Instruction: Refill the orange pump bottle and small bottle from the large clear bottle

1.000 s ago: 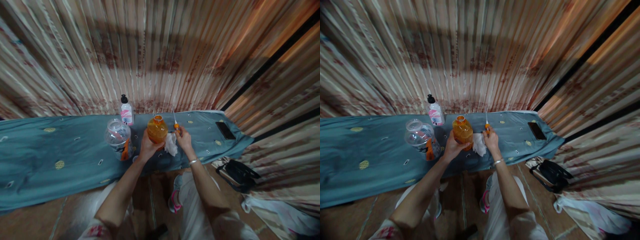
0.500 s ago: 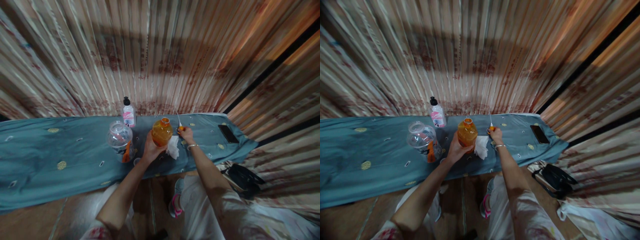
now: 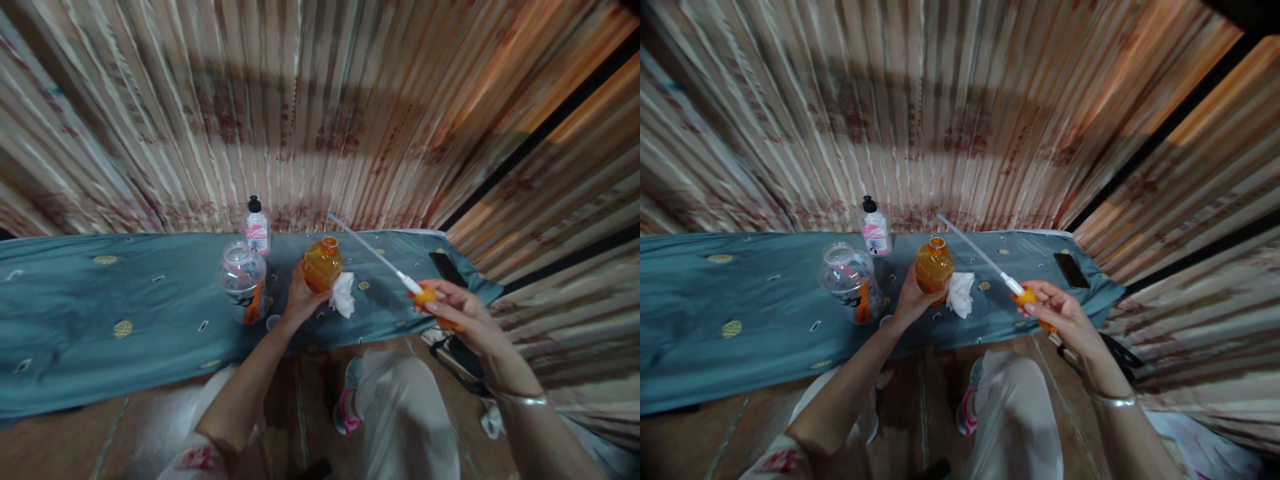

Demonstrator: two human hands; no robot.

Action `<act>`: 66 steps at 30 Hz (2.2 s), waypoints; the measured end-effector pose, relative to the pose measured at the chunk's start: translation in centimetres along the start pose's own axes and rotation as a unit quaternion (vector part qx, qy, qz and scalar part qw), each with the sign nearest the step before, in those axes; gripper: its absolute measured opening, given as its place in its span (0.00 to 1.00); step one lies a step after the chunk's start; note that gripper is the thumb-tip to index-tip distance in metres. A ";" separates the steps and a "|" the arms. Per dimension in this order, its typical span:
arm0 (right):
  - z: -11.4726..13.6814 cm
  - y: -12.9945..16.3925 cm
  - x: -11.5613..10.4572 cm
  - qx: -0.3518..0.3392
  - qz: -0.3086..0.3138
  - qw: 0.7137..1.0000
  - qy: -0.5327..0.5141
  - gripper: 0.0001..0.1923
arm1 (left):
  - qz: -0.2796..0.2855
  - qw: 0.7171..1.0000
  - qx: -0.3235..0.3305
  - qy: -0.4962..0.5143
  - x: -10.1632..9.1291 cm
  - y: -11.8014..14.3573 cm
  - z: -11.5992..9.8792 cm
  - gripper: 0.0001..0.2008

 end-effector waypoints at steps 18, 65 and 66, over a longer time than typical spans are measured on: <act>14.2 0.8 -4.1 0.045 0.041 0.949 0.308 0.28 | -0.006 1.000 -0.007 0.006 0.3 0.0 0.2 0.45; 8.1 -12.9 12.4 -0.077 0.255 0.964 0.009 0.26 | -0.015 1.000 0.019 0.002 0.7 0.1 0.3 0.46; 8.0 -12.9 12.5 -0.082 0.257 0.963 0.011 0.27 | -0.014 1.000 0.020 0.000 0.7 0.1 0.3 0.46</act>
Point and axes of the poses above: each hand's wrist, its own y-axis away from the middle knuckle, its own x-axis out of the palm, z = x × y, the point moved 10 cm from there along -y, towards the middle knuckle, and after that the axes turned 9 degrees about z, right-handed, at the moved point
